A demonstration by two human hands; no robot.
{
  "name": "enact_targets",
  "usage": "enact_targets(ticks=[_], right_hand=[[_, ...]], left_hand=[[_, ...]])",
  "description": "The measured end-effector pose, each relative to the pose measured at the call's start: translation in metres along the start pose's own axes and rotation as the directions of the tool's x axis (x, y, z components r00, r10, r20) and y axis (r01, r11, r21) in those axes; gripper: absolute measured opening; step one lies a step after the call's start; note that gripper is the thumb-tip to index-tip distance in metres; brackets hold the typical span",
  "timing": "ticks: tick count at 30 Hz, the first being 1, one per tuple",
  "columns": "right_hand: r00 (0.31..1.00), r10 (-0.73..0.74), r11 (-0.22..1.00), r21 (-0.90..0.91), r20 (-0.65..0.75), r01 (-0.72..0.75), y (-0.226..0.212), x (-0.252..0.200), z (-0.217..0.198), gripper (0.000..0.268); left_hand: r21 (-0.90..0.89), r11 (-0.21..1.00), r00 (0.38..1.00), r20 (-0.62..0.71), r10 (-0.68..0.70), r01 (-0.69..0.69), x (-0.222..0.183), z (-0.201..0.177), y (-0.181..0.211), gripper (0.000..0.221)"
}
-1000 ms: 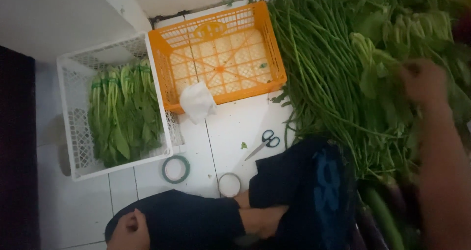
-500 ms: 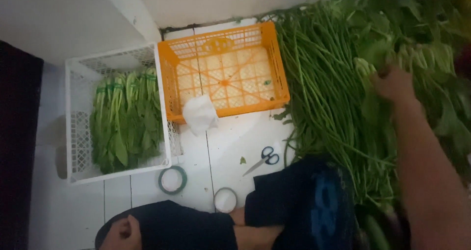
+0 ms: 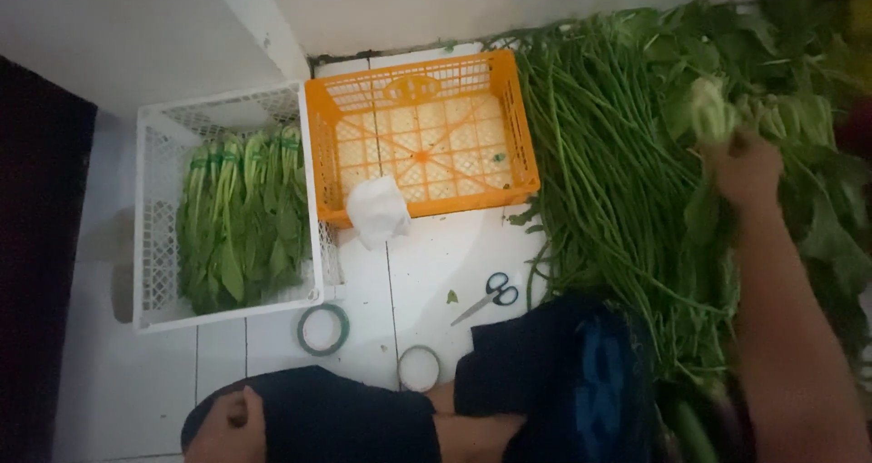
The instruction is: The person is bundling mustard greens by gathering a handful, aligning the stems, and wrapping green tape around the base.
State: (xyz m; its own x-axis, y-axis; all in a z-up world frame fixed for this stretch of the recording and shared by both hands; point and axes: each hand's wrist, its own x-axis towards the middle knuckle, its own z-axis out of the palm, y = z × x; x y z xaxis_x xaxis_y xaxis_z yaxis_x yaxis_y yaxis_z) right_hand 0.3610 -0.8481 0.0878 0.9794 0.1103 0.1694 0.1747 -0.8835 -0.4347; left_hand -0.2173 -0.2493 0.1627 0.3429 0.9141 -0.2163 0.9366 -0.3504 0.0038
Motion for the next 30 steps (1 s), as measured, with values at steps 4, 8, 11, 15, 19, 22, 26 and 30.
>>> enact_targets(ticks=[4,8,11,15,19,22,26,30], right_hand=[[0.994,0.11,0.978,0.179,-0.018,-0.105,-0.08,-0.036,-0.074,0.045],[0.976,-0.132,0.978,0.135,-0.174,0.157,-0.112,-0.066,-0.123,0.043],[0.946,-0.235,0.936,0.212,-0.223,0.282,-0.157,-0.094,-0.164,0.048],[0.923,-0.299,0.698,0.603,-0.243,0.385,-0.208,-0.118,-0.19,0.045],[0.953,-0.259,0.269,0.936,-0.158,0.228,-0.233,-0.127,-0.182,0.052],[0.841,-0.524,-0.099,0.99,-0.136,0.098,-0.301,-0.138,-0.17,0.053],[0.934,0.268,0.041,0.966,0.236,-0.256,-0.402,-0.204,-0.159,0.032],[0.871,-0.195,-0.293,0.821,0.451,-0.491,-0.396,-0.241,-0.085,0.056]], left_hand=[[0.07,0.995,0.993,0.091,-0.077,0.071,0.002,0.0,-0.008,0.037],[0.103,0.976,0.927,-0.307,0.214,-0.191,-0.011,0.019,-0.027,0.026],[0.024,0.972,0.908,-0.352,0.229,-0.235,-0.017,0.014,-0.028,0.024],[-0.021,0.961,0.896,-0.369,0.249,-0.276,-0.023,0.005,-0.034,0.02],[-0.107,0.948,0.883,-0.409,0.232,-0.299,-0.023,0.02,-0.049,0.02],[-0.202,0.915,0.887,-0.385,0.254,-0.35,-0.036,-0.001,-0.043,0.02],[-0.363,0.897,0.96,-0.215,0.182,-0.251,-0.045,-0.02,-0.031,0.021],[-0.528,0.604,0.802,-0.376,0.463,-0.597,-0.042,-0.024,-0.003,0.012]])
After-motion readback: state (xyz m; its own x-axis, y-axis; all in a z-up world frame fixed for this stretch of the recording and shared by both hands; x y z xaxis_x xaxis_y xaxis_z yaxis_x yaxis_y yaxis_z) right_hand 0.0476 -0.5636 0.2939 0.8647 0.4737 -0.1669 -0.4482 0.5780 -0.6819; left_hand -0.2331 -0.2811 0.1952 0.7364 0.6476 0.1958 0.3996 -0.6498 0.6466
